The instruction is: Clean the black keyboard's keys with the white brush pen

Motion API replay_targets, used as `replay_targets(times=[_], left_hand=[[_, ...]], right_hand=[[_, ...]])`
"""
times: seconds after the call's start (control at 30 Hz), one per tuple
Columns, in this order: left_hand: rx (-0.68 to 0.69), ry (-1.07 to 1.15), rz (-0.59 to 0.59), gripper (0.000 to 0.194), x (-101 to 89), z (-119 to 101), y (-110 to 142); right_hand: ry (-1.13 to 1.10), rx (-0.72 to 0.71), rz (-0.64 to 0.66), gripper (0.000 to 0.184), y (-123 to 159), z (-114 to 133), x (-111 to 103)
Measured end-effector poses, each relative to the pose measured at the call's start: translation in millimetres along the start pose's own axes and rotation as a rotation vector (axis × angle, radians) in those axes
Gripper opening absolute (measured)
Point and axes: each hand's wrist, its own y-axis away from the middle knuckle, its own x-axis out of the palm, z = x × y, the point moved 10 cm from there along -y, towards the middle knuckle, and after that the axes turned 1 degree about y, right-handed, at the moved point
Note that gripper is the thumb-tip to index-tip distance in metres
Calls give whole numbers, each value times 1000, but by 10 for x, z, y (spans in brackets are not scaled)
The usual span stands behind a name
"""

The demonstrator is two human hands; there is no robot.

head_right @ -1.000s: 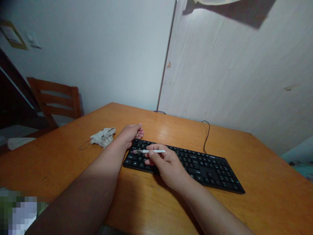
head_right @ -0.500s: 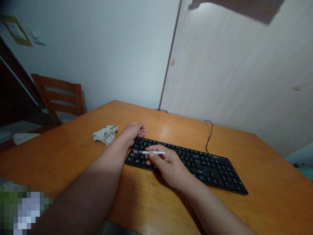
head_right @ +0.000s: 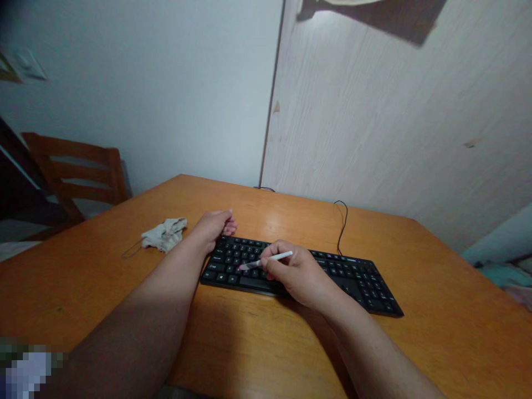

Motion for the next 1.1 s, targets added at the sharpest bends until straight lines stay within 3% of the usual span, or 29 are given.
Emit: replay_targets(times=[0.13,0.3,0.47,0.63,0.87,1.1], left_hand=[[1,-7,1,28,-4,-12,11],[-4,-11,-13,28,-10,-26,26],[-3,-11,-16,28,-22,-30,23],[4,-13,-10,27,-29,-27,11],[2,-12,-13,27,-29,-26,5],[-3,-5,-10,28,-31,-18,-18]], right_hand=[[81,31,-6,11,18,-20,-141],[123,39,-115,5,44,-5,-361],[70,-47,-101,10,45,68,-279],[104,-2,-16,14,46,50,-186],[224,103,-13,7,93,37,-392],[285,117,-87,11,128,31,-639]])
